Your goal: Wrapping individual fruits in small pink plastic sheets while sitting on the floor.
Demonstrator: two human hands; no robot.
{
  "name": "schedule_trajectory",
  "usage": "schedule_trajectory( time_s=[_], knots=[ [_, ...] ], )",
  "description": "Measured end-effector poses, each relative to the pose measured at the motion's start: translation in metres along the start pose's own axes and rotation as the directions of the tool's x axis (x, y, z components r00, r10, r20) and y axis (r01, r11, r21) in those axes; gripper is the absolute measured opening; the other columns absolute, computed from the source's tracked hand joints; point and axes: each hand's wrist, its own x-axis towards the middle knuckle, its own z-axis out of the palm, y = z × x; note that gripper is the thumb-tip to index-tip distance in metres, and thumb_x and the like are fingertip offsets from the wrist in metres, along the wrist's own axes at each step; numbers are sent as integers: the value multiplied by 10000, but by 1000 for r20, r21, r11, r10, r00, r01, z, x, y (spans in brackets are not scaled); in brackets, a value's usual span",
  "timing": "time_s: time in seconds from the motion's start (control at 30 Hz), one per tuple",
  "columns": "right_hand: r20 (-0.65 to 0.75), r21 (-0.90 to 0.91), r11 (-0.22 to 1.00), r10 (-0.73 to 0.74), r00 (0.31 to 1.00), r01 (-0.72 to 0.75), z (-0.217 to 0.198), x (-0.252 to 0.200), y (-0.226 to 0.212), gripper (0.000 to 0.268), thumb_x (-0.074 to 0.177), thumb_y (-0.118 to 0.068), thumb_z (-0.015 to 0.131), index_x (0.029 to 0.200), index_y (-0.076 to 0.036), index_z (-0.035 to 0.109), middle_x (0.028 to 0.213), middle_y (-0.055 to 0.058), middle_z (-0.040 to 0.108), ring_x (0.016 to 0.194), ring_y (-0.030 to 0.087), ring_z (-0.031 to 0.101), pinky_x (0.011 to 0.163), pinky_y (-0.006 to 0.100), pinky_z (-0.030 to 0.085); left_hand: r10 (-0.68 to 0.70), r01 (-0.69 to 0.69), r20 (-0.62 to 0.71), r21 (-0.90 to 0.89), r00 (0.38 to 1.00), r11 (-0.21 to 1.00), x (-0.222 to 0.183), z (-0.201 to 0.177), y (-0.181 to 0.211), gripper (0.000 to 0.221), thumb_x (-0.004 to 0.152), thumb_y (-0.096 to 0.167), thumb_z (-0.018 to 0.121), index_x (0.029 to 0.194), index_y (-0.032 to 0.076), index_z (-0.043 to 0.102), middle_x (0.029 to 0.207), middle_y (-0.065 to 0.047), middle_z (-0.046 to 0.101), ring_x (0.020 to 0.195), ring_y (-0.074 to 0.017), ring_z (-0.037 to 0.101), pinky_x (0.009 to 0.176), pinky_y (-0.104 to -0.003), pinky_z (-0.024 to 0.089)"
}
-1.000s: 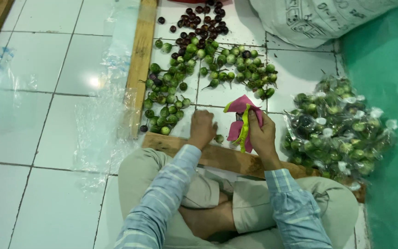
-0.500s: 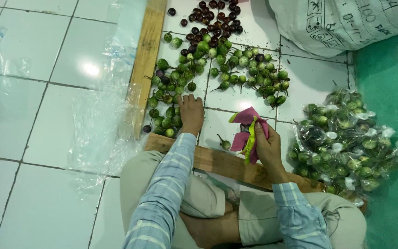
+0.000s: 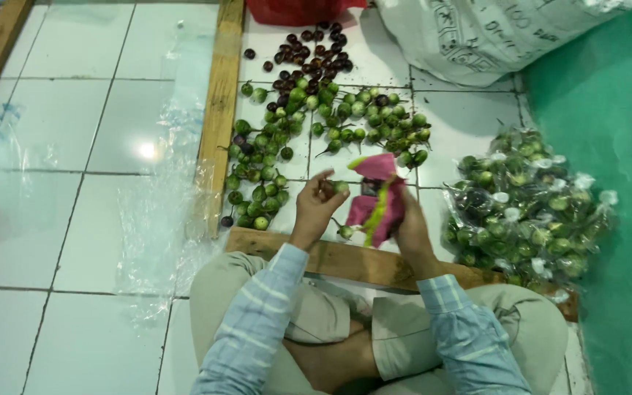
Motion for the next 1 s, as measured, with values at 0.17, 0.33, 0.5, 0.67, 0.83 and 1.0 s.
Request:
schedule_trajectory(
  time_s=[0.17,0.33,0.5,0.67,0.83,1.0],
  knots=[
    [261,-546,818,-40,964,182,34,-41,-30,397,1015,-253,541,1399,-154,554,1125,193,616,938,430,680,766,585,572,26,-26,21,13,999,1000,-34,3,-9,230,927,23,721,1154,-14,721,777,-77,669,627,-99,585,556,-284,504],
    [427,-720,493,-241,871,489,34,-48,-26,363,994,-138,613,1355,-114,645,1053,110,655,938,350,719,780,438,577,59,-59,11,120,998,991,-48,-3,-18,34,877,-15,741,879,19,748,624,10,537,613,-49,461,535,-239,387],
    [389,-742,442,-329,861,504,16,-35,-3,213,1045,-304,571,972,-178,725,727,26,590,682,280,679,631,372,542,20,-26,57,106,998,994,-58,5,-6,71,891,18,747,947,36,788,689,-47,696,676,-51,600,624,-224,516],
    [264,-699,540,-414,871,469,22,-45,-29,293,1054,-246,522,868,-62,654,696,172,630,712,390,678,656,484,527,4,-4,63,1,998,1000,-61,14,7,124,913,72,777,1023,17,789,769,-91,746,741,-86,664,684,-255,574],
    [143,-413,812,-390,910,413,6,-30,-28,314,1130,-263,443,967,-131,677,787,21,699,754,126,640,762,323,532,-125,139,65,-281,990,950,-52,3,-6,206,907,-7,737,1109,-47,741,921,-170,765,845,-179,737,770,-302,623],
    [513,-584,581,-277,813,567,31,-52,-34,457,921,-115,711,1331,0,542,1115,202,602,1043,421,648,905,537,505,-257,279,113,-289,960,916,-57,4,-11,150,927,44,730,1067,-7,739,852,-87,740,756,-123,704,632,-216,569]
  ],
)
